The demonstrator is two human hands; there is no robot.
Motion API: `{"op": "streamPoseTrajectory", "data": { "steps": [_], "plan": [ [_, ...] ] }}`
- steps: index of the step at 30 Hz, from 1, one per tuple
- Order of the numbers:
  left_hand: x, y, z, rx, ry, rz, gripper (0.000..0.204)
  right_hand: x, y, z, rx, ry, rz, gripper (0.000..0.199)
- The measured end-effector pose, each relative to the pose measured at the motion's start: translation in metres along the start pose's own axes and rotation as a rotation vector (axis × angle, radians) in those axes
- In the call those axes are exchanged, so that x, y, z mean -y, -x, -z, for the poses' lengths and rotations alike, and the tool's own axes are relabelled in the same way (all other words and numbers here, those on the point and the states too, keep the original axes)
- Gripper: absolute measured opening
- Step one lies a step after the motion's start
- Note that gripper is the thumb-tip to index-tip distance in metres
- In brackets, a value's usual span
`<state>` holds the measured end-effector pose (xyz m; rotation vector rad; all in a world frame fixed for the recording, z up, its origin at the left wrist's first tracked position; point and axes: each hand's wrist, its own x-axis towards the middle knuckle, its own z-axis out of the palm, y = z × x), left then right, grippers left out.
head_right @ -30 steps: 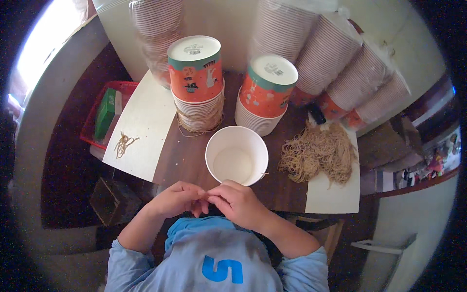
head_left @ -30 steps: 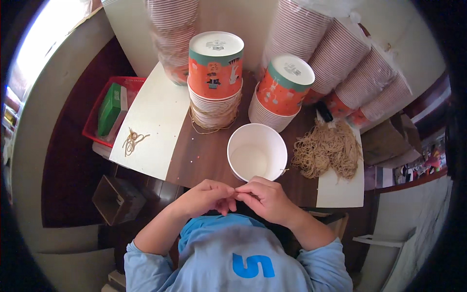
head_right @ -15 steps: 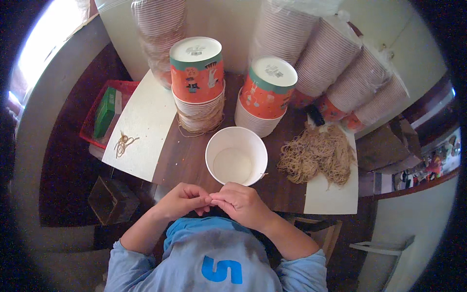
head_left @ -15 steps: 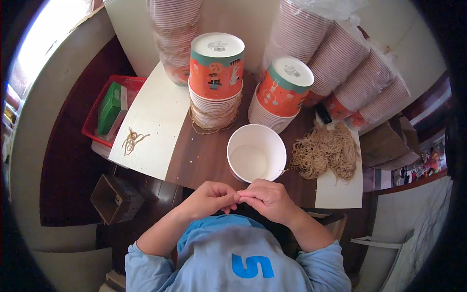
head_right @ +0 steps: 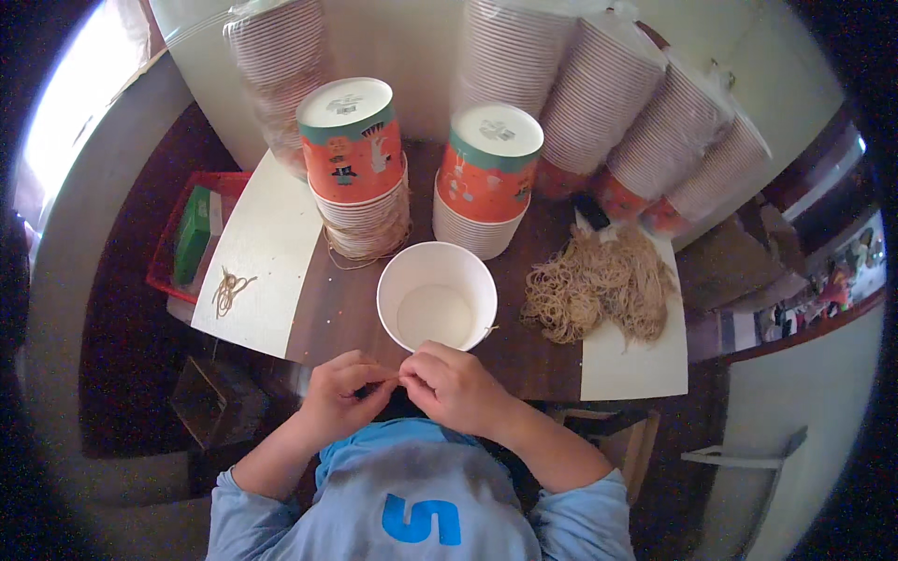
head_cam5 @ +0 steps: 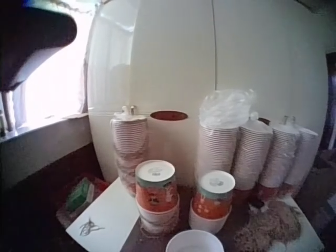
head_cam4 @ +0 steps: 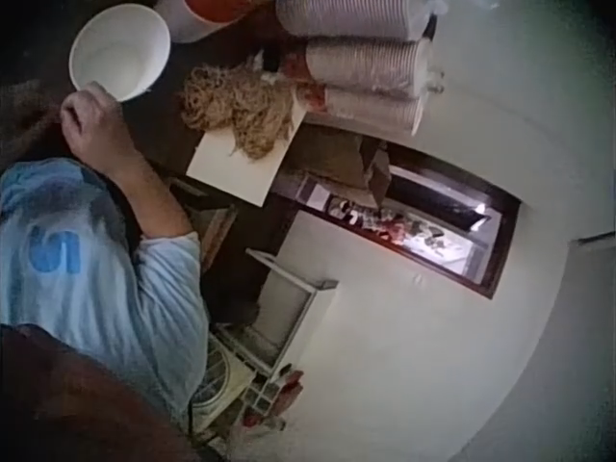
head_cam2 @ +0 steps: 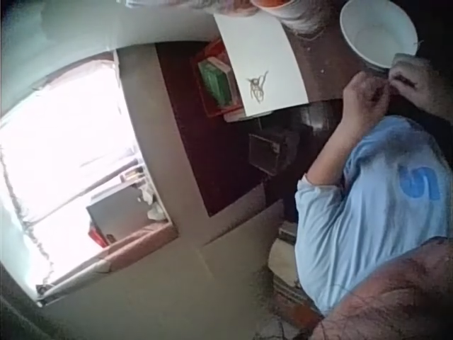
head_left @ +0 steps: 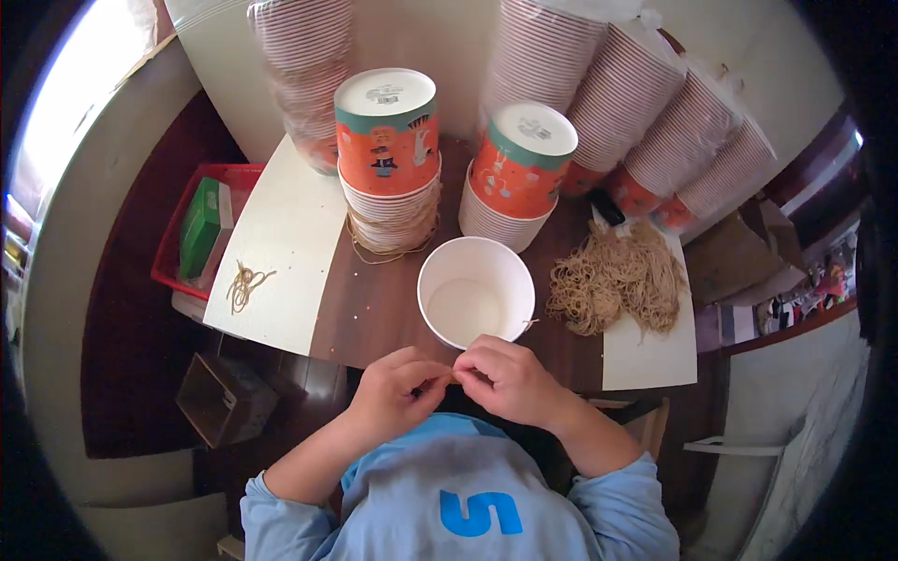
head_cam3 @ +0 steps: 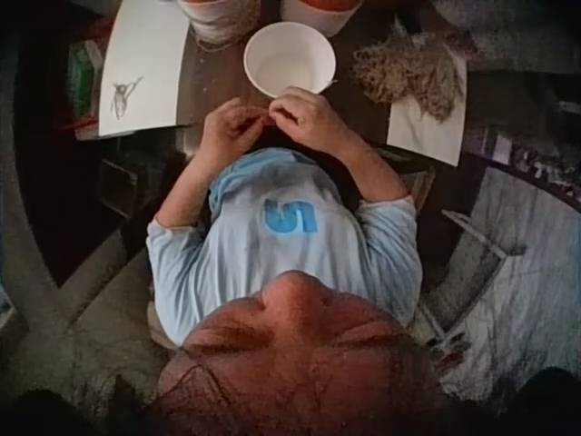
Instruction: Tying rubber bands onto the rims of paper cups.
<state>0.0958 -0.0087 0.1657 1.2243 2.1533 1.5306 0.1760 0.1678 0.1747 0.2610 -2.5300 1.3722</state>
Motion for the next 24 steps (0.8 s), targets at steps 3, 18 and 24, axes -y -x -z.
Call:
{"op": "streamPoseTrajectory", "data": {
  "steps": [3, 18, 24],
  "plan": [
    [0.003, -0.015, 0.004, -0.019, -0.179, -0.105, 0.016, -0.01, -0.005, 0.01, -0.037, 0.132, 0.061, 0.007],
    [0.114, -0.066, 0.003, 0.0, 0.402, 0.434, 0.029, -0.052, -0.031, 0.044, 0.034, 0.43, -0.267, 0.008],
    [0.086, -0.056, 0.003, 0.012, 0.822, 0.53, 0.032, 0.0, -0.032, 0.053, 0.036, 0.385, -0.329, 0.008]
  ]
}}
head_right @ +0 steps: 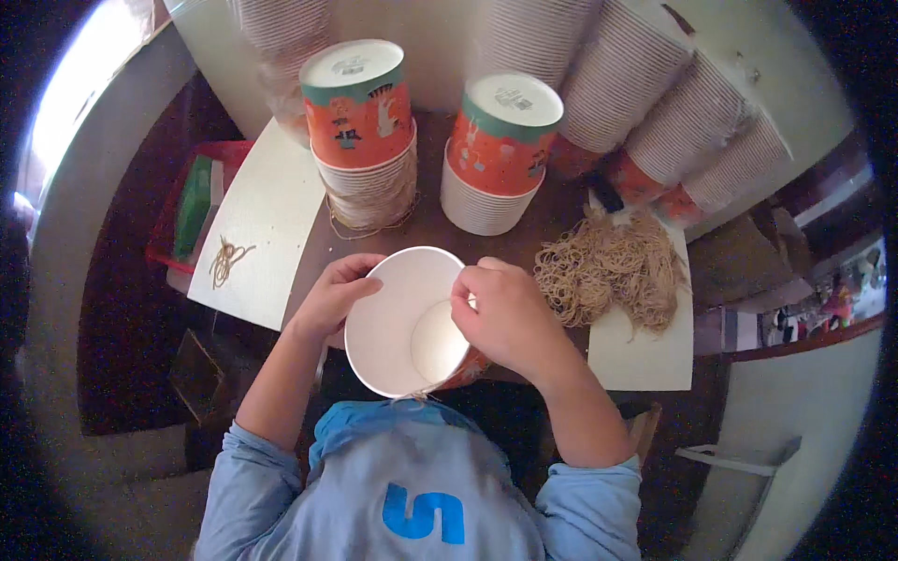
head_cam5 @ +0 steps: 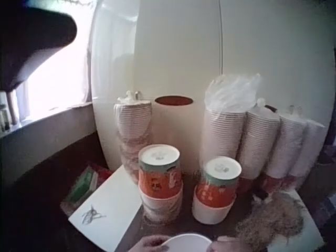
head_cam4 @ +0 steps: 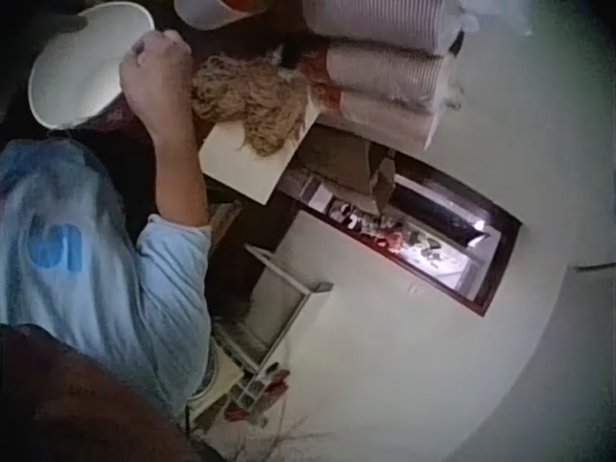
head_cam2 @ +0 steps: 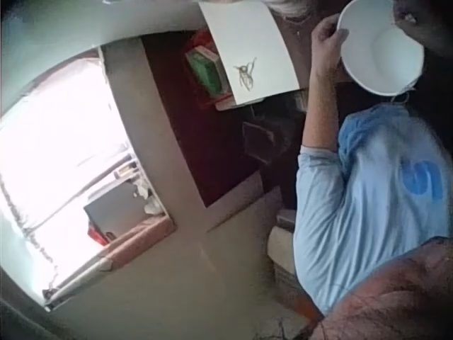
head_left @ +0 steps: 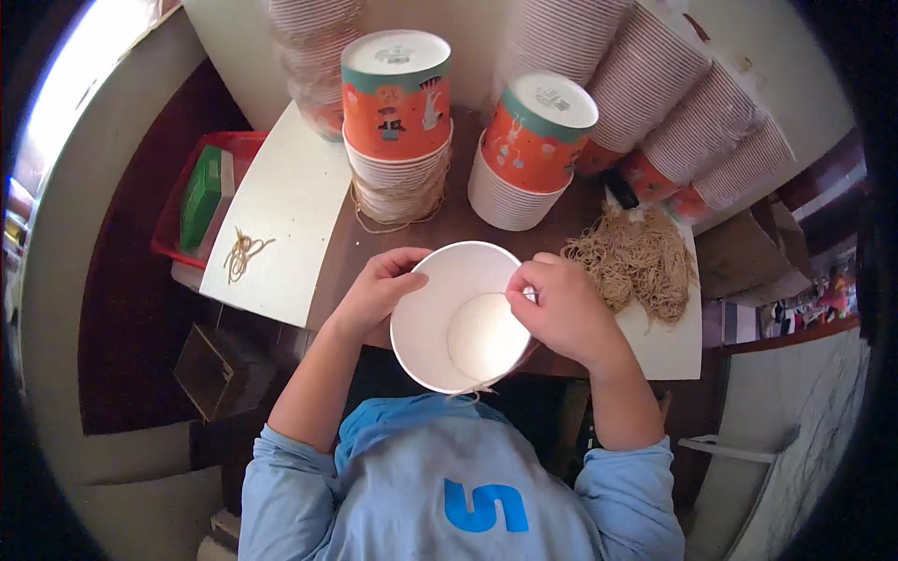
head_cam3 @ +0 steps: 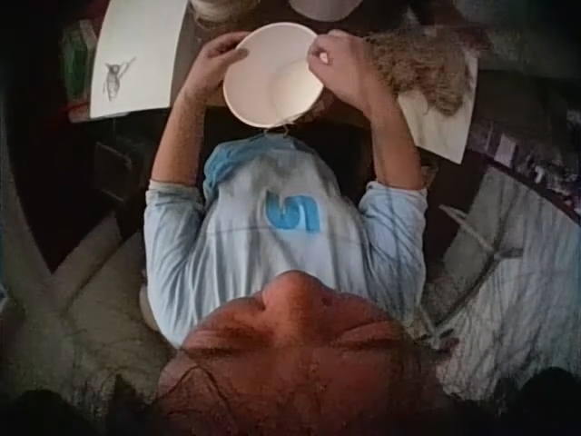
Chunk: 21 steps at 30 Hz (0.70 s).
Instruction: Tying rubber bands onto the rims of paper cups.
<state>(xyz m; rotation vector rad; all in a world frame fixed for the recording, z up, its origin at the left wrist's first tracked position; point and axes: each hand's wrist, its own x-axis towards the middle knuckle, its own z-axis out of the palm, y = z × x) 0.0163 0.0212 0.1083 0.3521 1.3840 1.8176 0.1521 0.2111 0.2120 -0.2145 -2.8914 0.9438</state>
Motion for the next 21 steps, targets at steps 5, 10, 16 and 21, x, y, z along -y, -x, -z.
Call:
{"op": "streamPoseTrajectory", "data": {
  "steps": [5, 10, 16, 21],
  "plan": [
    [0.0, 0.008, -0.002, 0.021, 0.099, 0.096, 0.03, 0.006, 0.006, 0.007, 0.008, -0.031, -0.006, 0.009],
    [0.006, 0.012, -0.001, 0.051, -0.002, 0.06, 0.019, 0.008, 0.013, 0.007, -0.02, -0.074, 0.023, 0.008],
    [-0.001, 0.017, -0.011, -0.045, -0.335, -0.067, 0.016, 0.009, 0.021, 0.004, -0.045, -0.076, 0.029, 0.007],
    [-0.008, 0.023, -0.014, -0.101, -0.469, -0.13, 0.016, 0.014, 0.025, 0.006, -0.015, -0.059, 0.005, 0.007]
  ]
}}
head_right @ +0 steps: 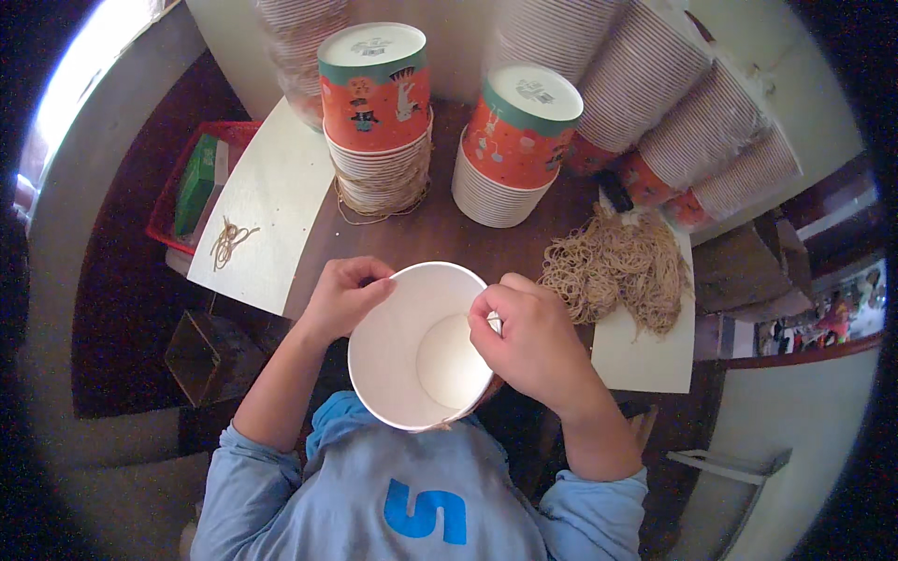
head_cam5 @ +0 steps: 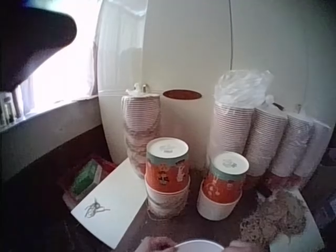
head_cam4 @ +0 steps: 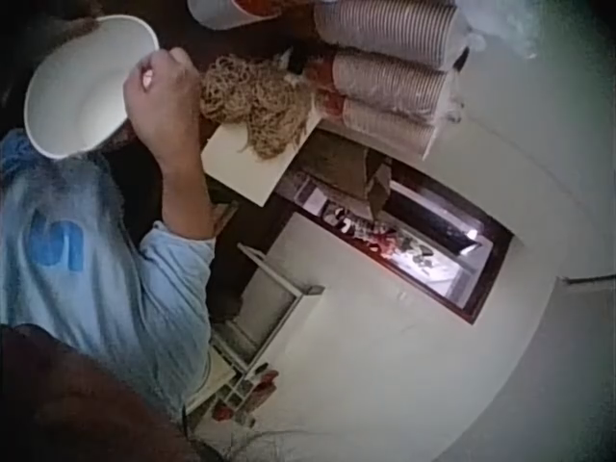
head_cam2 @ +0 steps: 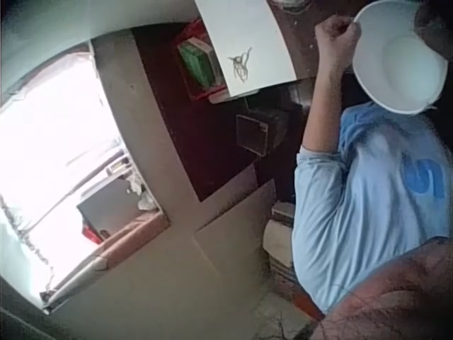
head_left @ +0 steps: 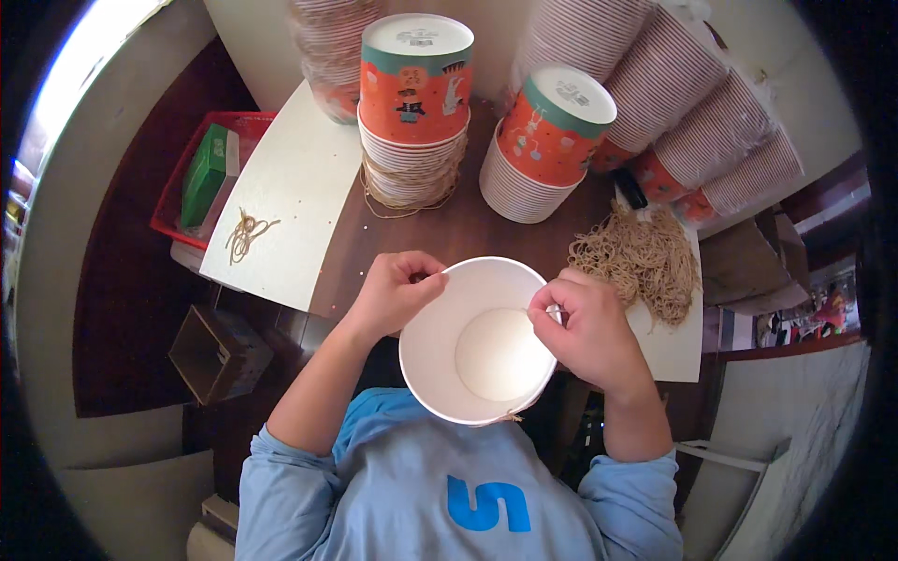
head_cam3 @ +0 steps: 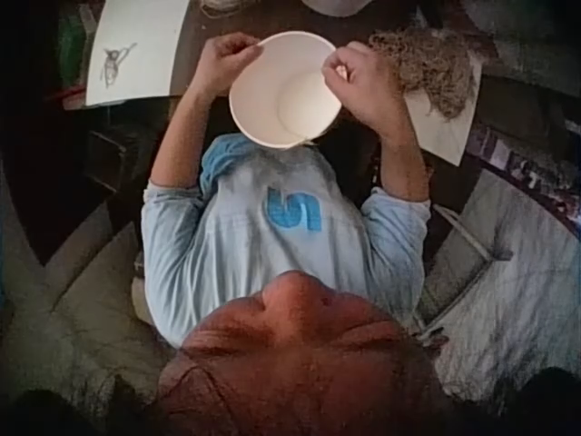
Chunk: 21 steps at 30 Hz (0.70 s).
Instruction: Tying rubber bands onto the rims of paper cups.
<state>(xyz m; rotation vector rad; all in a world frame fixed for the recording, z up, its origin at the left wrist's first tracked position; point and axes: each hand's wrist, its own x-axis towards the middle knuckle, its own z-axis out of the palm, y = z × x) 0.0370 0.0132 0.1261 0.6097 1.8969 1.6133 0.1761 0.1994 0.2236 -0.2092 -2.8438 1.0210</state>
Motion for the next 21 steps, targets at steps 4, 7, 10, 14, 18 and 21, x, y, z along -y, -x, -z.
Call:
{"op": "streamPoseTrajectory", "data": {
  "steps": [4, 7, 10, 14, 18, 21],
  "plan": [
    [-0.009, 0.005, 0.0, -0.032, -0.025, 0.087, 0.018, -0.003, 0.004, -0.005, -0.011, -0.026, 0.002, 0.007],
    [-0.01, 0.008, -0.001, -0.052, -0.049, 0.159, 0.019, -0.007, 0.006, -0.012, -0.073, -0.057, 0.04, 0.005],
    [-0.005, 0.007, -0.002, -0.08, -0.111, 0.051, 0.02, -0.003, 0.008, -0.014, -0.078, -0.052, 0.049, 0.005],
    [-0.005, 0.007, -0.004, -0.096, -0.135, 0.007, 0.016, -0.001, 0.011, -0.016, -0.109, -0.046, 0.074, 0.005],
    [-0.01, 0.007, -0.005, -0.101, -0.156, 0.048, 0.021, 0.0, 0.013, -0.016, -0.097, -0.034, 0.065, 0.005],
    [-0.012, 0.01, -0.009, -0.135, -0.294, 0.049, 0.021, -0.004, 0.013, -0.02, -0.087, -0.04, 0.077, 0.006]
  ]
}}
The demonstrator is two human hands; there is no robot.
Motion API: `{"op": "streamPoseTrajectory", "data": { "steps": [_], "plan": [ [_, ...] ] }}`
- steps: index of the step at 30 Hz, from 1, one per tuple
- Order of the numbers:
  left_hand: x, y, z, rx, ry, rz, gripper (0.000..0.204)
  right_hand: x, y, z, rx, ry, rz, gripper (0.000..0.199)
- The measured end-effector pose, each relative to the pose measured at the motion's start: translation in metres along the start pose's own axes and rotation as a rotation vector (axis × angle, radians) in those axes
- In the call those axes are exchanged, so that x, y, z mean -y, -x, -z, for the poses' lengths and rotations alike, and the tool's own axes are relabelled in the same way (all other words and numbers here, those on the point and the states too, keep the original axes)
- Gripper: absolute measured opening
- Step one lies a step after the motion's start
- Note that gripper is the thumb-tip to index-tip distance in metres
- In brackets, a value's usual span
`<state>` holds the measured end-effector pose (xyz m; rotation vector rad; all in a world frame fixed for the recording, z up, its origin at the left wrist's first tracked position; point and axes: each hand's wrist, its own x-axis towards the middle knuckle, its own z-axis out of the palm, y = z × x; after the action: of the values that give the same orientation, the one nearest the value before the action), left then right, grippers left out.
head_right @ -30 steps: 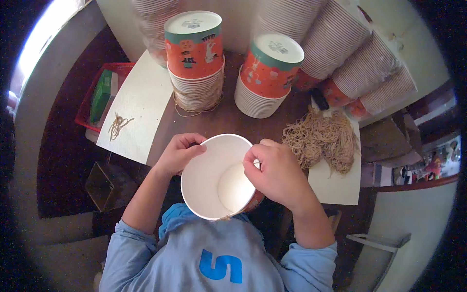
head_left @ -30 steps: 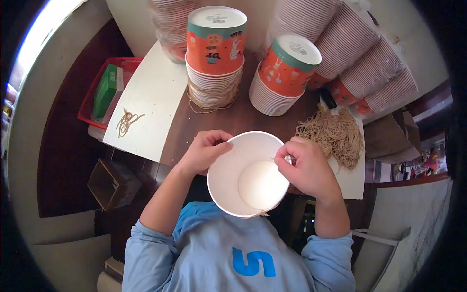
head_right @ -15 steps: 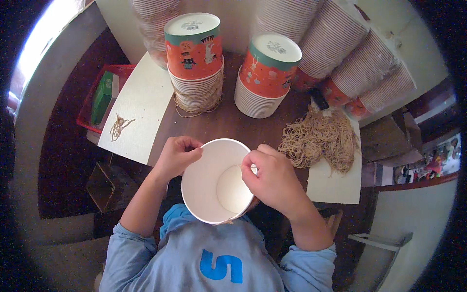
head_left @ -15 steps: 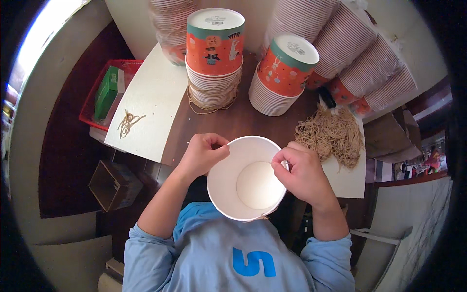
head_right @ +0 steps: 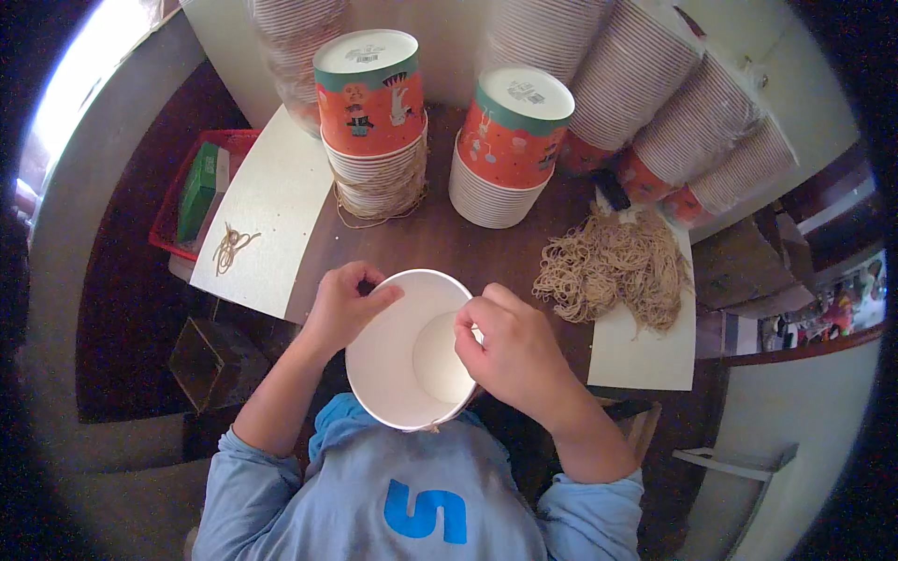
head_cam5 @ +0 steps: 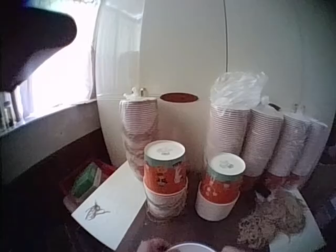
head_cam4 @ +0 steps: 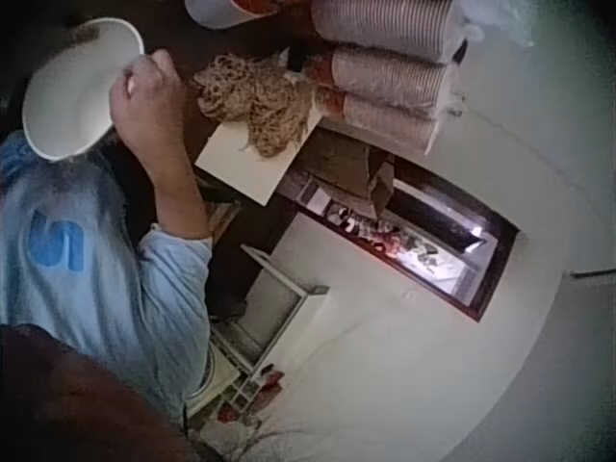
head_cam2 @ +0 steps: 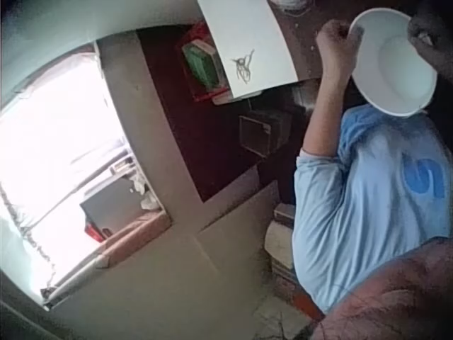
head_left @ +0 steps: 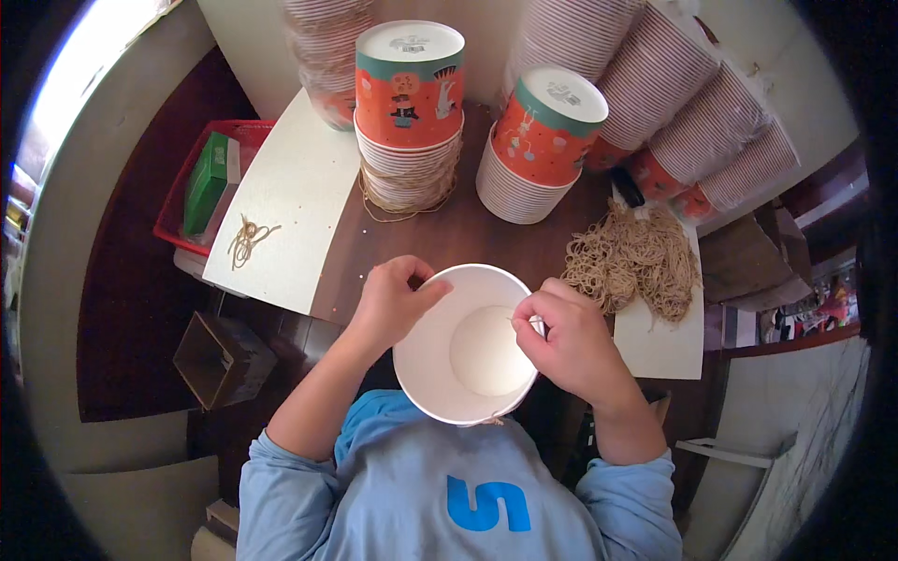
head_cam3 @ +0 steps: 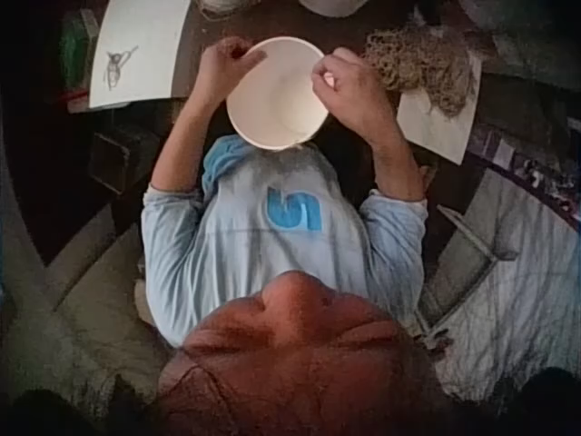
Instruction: Tying rubber bands onto the rims of paper cups.
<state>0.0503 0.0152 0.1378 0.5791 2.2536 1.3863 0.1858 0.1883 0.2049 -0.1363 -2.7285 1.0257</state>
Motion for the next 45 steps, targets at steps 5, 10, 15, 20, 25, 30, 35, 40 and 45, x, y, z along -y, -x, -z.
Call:
{"op": "streamPoseTrajectory", "data": {
  "steps": [5, 10, 15, 20, 25, 30, 35, 40, 45],
  "plan": [
    [0.008, 0.002, -0.011, -0.167, -0.233, -0.154, 0.02, -0.025, -0.009, -0.005, -0.003, 0.041, -0.006, 0.007],
    [0.014, 0.0, -0.007, -0.065, -0.082, -0.097, 0.023, -0.038, -0.015, -0.002, 0.068, 0.082, -0.005, 0.008],
    [0.002, -0.006, -0.013, -0.102, -0.299, -0.037, 0.025, -0.041, -0.016, -0.011, 0.073, 0.028, 0.001, 0.007],
    [0.008, -0.006, -0.02, -0.077, -0.46, -0.04, 0.038, -0.058, -0.024, -0.015, 0.099, 0.114, 0.043, 0.006],
    [0.005, -0.001, -0.018, 0.058, -0.082, -0.038, 0.051, -0.092, -0.044, -0.018, 0.077, 0.198, 0.128, 0.008],
    [0.029, 0.007, -0.024, 0.074, 0.195, 0.077, 0.042, -0.079, -0.052, -0.032, -0.188, 0.221, 0.254, 0.008],
    [0.029, 0.014, -0.023, 0.092, 0.412, 0.141, 0.029, -0.053, -0.043, -0.052, 0.062, -0.151, 0.062, 0.011],
    [0.035, 0.007, -0.021, 0.042, 0.324, 0.065, 0.024, -0.061, -0.05, -0.08, 0.063, -0.193, -0.05, 0.01],
    [0.034, 0.003, -0.019, 0.041, 0.268, 0.064, 0.022, -0.062, -0.051, -0.088, 0.094, -0.197, -0.064, 0.009]
  ]
}}
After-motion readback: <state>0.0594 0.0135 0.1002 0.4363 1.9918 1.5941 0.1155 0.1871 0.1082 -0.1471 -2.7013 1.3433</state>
